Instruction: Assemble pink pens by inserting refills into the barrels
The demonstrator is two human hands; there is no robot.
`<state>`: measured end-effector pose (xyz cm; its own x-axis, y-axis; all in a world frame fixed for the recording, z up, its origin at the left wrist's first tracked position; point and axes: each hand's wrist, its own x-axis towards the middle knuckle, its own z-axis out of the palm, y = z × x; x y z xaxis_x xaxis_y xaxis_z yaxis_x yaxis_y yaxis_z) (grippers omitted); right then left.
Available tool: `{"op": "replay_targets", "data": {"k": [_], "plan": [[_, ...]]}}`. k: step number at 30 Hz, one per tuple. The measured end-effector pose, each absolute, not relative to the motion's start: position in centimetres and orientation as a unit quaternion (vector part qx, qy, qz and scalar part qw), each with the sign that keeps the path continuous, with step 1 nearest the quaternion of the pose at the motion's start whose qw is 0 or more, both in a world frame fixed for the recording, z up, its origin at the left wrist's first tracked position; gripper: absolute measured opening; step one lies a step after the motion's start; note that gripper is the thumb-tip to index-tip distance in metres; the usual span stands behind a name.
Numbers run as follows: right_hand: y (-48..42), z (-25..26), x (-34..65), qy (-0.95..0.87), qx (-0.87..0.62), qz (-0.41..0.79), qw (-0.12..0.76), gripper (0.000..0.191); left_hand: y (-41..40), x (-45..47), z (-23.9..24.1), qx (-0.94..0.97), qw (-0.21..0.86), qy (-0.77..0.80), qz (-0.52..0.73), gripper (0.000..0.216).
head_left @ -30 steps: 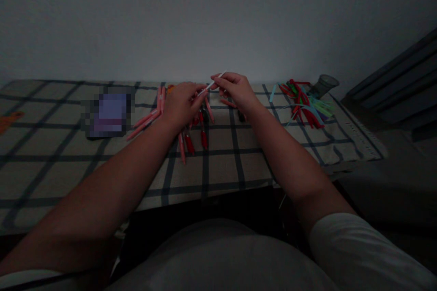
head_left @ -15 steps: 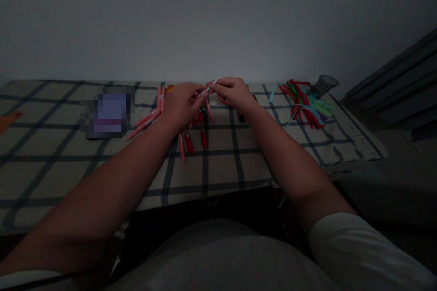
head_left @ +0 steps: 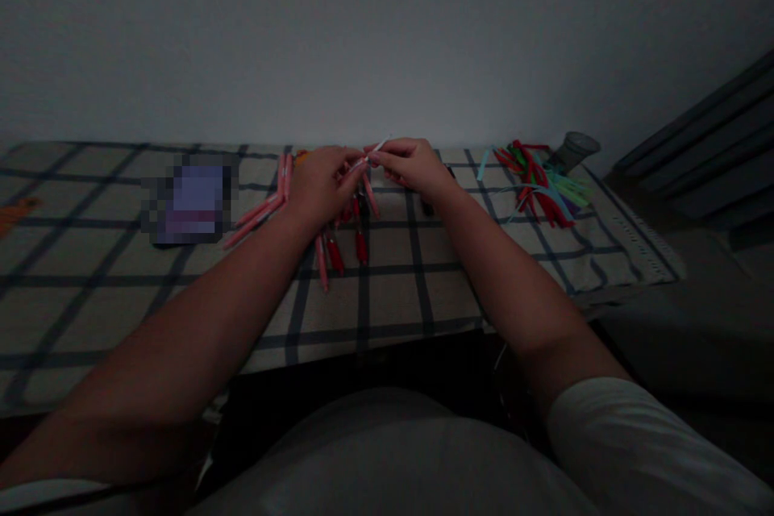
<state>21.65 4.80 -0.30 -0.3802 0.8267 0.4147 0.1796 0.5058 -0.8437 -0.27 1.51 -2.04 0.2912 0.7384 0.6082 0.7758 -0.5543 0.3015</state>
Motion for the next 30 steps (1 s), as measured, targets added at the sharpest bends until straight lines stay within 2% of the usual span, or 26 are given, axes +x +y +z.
{"op": "replay_targets", "data": {"k": [9,13,16,19,24,30], "plan": [[4.5,0.1,22.0,-0.755,-0.394,0.334,0.403,0.038,1.5,-0.2,-1.9,-0.791,0.022,-0.477,-0.381,0.034],[4.9,-0.2,22.6,-0.801,-0.452,0.229,0.319,0.029,1.5,-0.2,-1.8,-0.784,0.014,-0.483,-0.388,0.032],[4.6,0.1,22.8,-0.85,-0.461,0.133,0.218,0.032,1.5,-0.1,-1.8,-0.781,0.012,-0.486,-0.392,0.03],[3.7,0.8,22.7,-0.879,-0.451,0.091,0.124,0.033,1.5,0.0,-1.8,-0.78,0.012,-0.488,-0.391,0.029],[2.8,1.8,22.3,-0.89,-0.445,0.082,0.05,0.036,1.3,0.1,-1.7,-0.778,0.006,-0.498,-0.384,0.029],[2.5,2.2,22.0,-0.873,-0.479,0.081,0.04,0.036,1.3,0.0,-1.8,-0.777,0.007,-0.5,-0.381,0.029]]}}
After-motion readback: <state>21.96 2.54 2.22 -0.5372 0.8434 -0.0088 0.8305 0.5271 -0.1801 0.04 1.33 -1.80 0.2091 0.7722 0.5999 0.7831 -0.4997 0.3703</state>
